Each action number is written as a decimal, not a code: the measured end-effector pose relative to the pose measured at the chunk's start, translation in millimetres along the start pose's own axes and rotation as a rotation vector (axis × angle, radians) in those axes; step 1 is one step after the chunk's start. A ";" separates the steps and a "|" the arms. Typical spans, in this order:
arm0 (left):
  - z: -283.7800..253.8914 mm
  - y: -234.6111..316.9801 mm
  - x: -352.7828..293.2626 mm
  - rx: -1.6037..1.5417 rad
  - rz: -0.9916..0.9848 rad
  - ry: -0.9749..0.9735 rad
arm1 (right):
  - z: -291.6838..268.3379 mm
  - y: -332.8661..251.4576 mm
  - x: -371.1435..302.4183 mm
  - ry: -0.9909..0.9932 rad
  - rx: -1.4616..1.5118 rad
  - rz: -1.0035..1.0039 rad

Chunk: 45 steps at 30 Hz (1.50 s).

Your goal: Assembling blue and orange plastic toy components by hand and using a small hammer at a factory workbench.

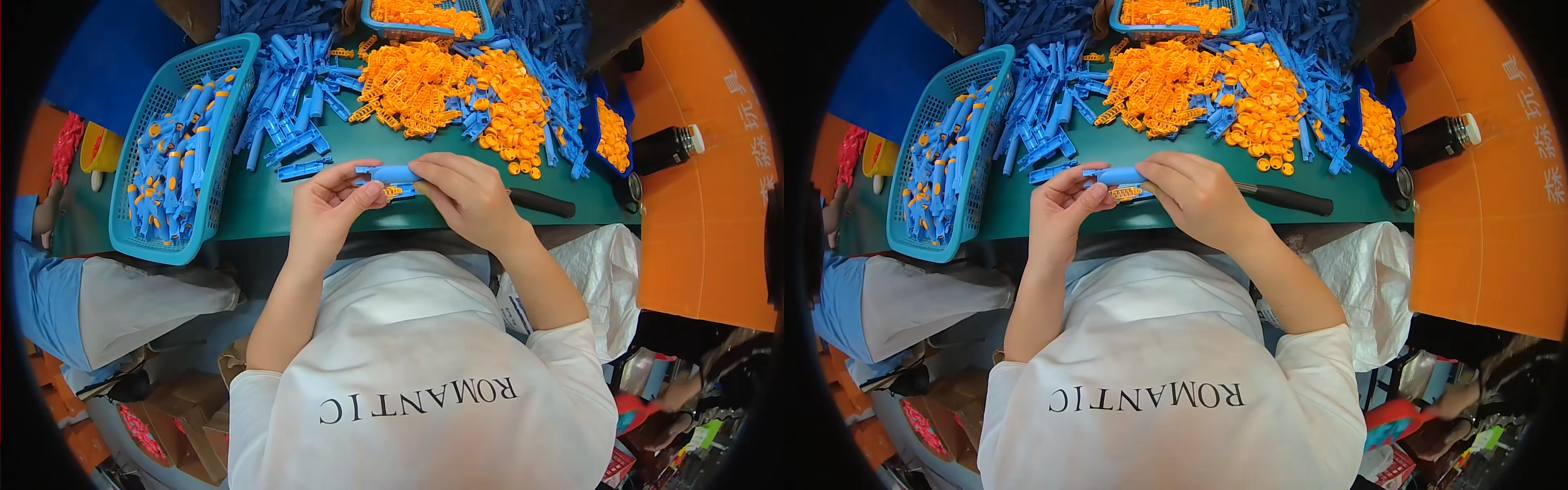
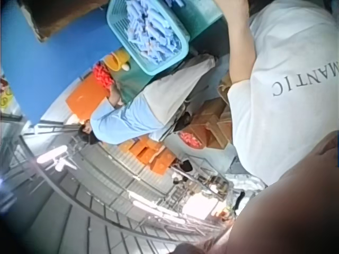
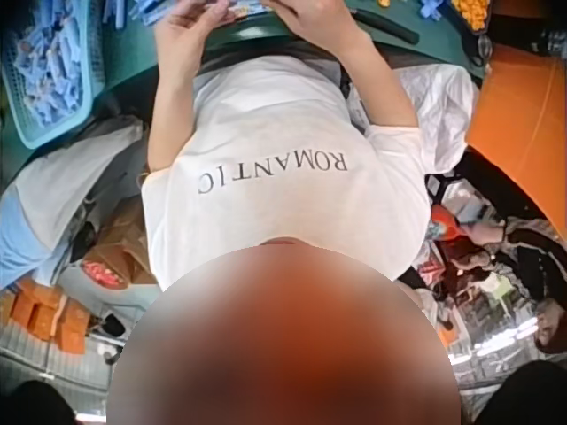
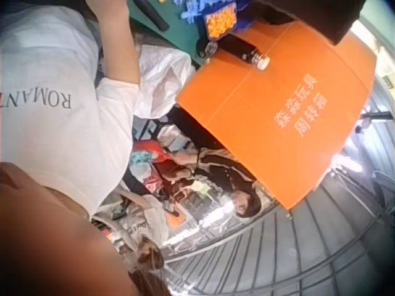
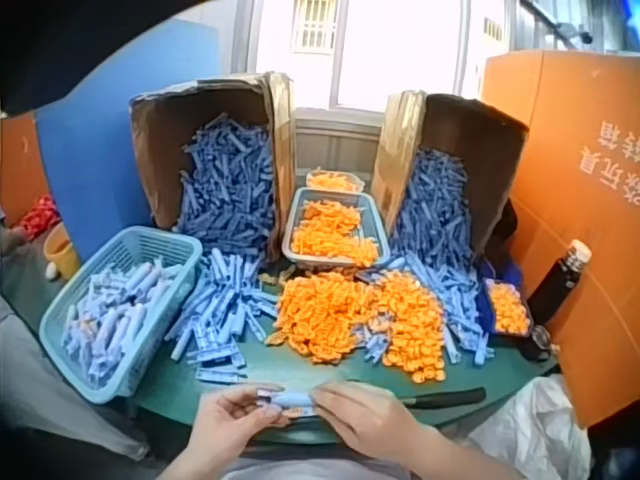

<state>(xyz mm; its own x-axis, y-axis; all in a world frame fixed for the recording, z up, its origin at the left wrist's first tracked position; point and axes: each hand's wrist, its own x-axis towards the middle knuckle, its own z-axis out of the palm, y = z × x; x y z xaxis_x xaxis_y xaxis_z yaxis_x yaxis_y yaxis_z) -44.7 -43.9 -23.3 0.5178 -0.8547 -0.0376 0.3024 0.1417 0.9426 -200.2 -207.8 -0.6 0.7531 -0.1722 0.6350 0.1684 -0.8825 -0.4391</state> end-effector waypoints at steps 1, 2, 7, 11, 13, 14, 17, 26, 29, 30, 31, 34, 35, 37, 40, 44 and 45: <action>-1.6 -2.3 0.8 -0.002 0.000 0.002 | 1.3 0.8 0.0 0.004 -0.059 -0.045; -3.0 -4.6 2.0 0.351 0.187 0.038 | 1.7 5.0 -1.9 0.002 -0.058 -0.047; -17.7 -8.1 4.7 0.936 0.389 0.044 | -0.9 22.0 -8.4 -0.116 0.050 0.159; -23.7 -17.7 5.2 0.963 0.369 -0.033 | 10.2 18.4 -7.6 -0.246 0.053 0.082; -24.7 -19.3 4.8 0.953 0.360 -0.020 | 13.8 18.9 -7.4 -0.271 0.037 0.086; -24.3 -19.9 5.1 0.956 0.363 -0.004 | 15.1 19.1 -7.4 -0.293 0.019 0.089; -23.7 -20.2 5.7 0.956 0.365 0.017 | 15.5 16.2 -5.4 -0.322 -0.009 0.071; -25.3 -22.4 7.3 0.953 0.399 -0.018 | 15.2 13.6 -5.9 -0.342 -0.058 0.058; -24.9 -20.8 6.9 0.955 0.413 -0.018 | 14.7 12.8 -5.4 -0.372 -0.085 0.057; -24.3 -19.3 6.9 0.956 0.429 -0.019 | 15.0 13.4 -5.3 -0.372 -0.085 0.057; -23.8 -17.0 6.5 0.957 0.429 -0.020 | 15.8 14.2 -5.1 -0.370 -0.081 0.050; -27.5 -12.6 5.8 0.938 0.502 -0.093 | 19.1 15.0 -8.2 -0.349 -0.069 0.041; -32.5 -14.5 4.6 0.979 0.566 -0.142 | 20.1 15.3 -9.1 -0.331 -0.061 0.041; -34.6 -16.1 3.3 1.029 0.627 -0.182 | 22.0 13.9 -11.0 -0.305 -0.050 0.053; -34.4 -9.1 10.9 1.037 0.724 -0.245 | 25.7 11.5 -13.7 -0.273 -0.046 0.075; -40.9 -0.7 17.3 1.039 0.607 -0.332 | 30.5 7.1 -17.4 -0.226 -0.089 0.081; -41.1 2.9 20.4 0.983 0.528 -0.373 | 31.3 6.2 -17.7 -0.227 -0.086 0.080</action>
<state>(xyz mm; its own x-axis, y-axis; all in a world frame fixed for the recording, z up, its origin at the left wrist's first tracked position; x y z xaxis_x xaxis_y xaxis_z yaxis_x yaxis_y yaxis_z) -0.4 -40.4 -34.9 0.0782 -0.9215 0.3803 -0.7111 0.2158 0.6691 -192.6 -196.6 -34.5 0.8868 -0.1495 0.4373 0.0546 -0.9057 -0.4203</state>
